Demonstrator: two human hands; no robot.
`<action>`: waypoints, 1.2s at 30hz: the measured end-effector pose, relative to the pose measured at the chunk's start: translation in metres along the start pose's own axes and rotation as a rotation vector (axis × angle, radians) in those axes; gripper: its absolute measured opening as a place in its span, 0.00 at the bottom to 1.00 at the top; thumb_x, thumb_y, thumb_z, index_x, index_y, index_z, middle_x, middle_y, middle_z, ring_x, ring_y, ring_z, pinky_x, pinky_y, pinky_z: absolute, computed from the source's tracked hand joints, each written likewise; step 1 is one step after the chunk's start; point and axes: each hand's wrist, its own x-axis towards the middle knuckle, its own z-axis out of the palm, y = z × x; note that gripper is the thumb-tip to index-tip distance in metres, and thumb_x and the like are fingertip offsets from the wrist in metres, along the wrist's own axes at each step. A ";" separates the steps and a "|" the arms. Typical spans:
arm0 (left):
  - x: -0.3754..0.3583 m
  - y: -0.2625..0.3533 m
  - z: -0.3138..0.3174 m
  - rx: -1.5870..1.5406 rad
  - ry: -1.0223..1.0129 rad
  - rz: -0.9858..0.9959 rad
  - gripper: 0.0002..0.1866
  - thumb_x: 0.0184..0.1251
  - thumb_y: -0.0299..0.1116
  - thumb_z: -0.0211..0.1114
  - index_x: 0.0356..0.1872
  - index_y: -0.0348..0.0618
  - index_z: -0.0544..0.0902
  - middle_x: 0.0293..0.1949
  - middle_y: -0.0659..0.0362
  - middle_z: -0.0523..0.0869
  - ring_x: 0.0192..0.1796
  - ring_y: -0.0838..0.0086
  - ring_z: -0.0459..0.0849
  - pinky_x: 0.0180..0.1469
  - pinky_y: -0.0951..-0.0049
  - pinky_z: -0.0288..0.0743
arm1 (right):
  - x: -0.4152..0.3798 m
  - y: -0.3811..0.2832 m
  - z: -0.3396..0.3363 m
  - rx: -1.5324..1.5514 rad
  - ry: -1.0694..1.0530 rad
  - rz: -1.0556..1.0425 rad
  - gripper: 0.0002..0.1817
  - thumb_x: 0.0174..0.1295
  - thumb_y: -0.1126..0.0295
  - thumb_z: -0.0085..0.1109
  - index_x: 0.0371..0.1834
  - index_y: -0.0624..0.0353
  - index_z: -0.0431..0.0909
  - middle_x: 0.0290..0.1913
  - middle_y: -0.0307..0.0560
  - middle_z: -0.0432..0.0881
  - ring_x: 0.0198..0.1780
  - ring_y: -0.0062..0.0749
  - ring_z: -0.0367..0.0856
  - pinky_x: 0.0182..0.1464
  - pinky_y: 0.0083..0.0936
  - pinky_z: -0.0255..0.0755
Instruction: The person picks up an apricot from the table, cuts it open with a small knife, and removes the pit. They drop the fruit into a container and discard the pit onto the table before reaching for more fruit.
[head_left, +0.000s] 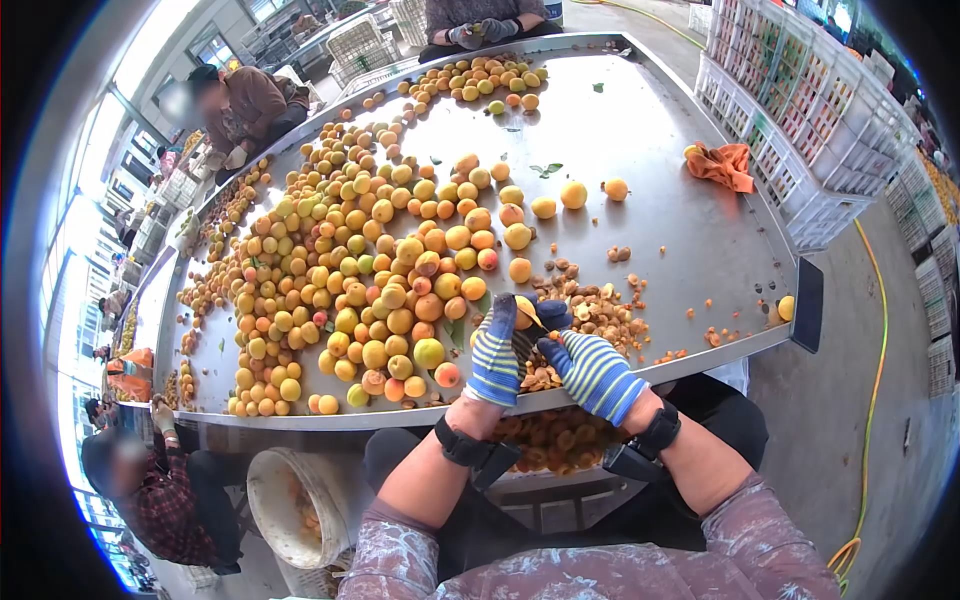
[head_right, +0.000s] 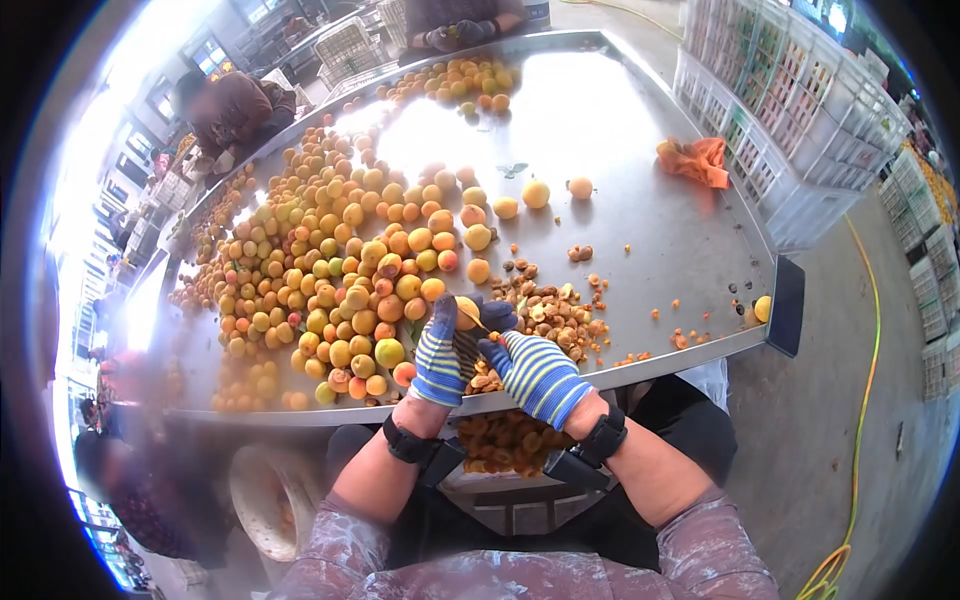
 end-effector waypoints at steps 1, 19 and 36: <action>0.000 0.001 0.000 0.016 -0.012 0.029 0.27 0.73 0.54 0.52 0.53 0.37 0.76 0.49 0.43 0.83 0.52 0.54 0.83 0.60 0.54 0.74 | 0.001 -0.002 0.000 0.000 0.001 0.000 0.22 0.71 0.56 0.49 0.37 0.68 0.78 0.24 0.62 0.79 0.31 0.57 0.80 0.34 0.43 0.72; 0.010 0.014 -0.004 -0.237 -0.166 -0.023 0.26 0.69 0.40 0.62 0.63 0.39 0.68 0.61 0.44 0.74 0.62 0.52 0.75 0.64 0.52 0.71 | 0.010 -0.005 -0.016 0.377 0.224 -0.118 0.17 0.65 0.59 0.61 0.47 0.61 0.76 0.35 0.52 0.84 0.35 0.36 0.85 0.38 0.27 0.76; -0.007 0.014 0.024 0.505 -0.305 -0.002 0.33 0.63 0.22 0.54 0.72 0.39 0.59 0.62 0.57 0.73 0.65 0.73 0.70 0.68 0.72 0.62 | 0.018 -0.012 -0.043 0.908 0.054 0.432 0.16 0.68 0.56 0.57 0.39 0.59 0.79 0.20 0.32 0.74 0.19 0.13 0.71 0.21 0.14 0.64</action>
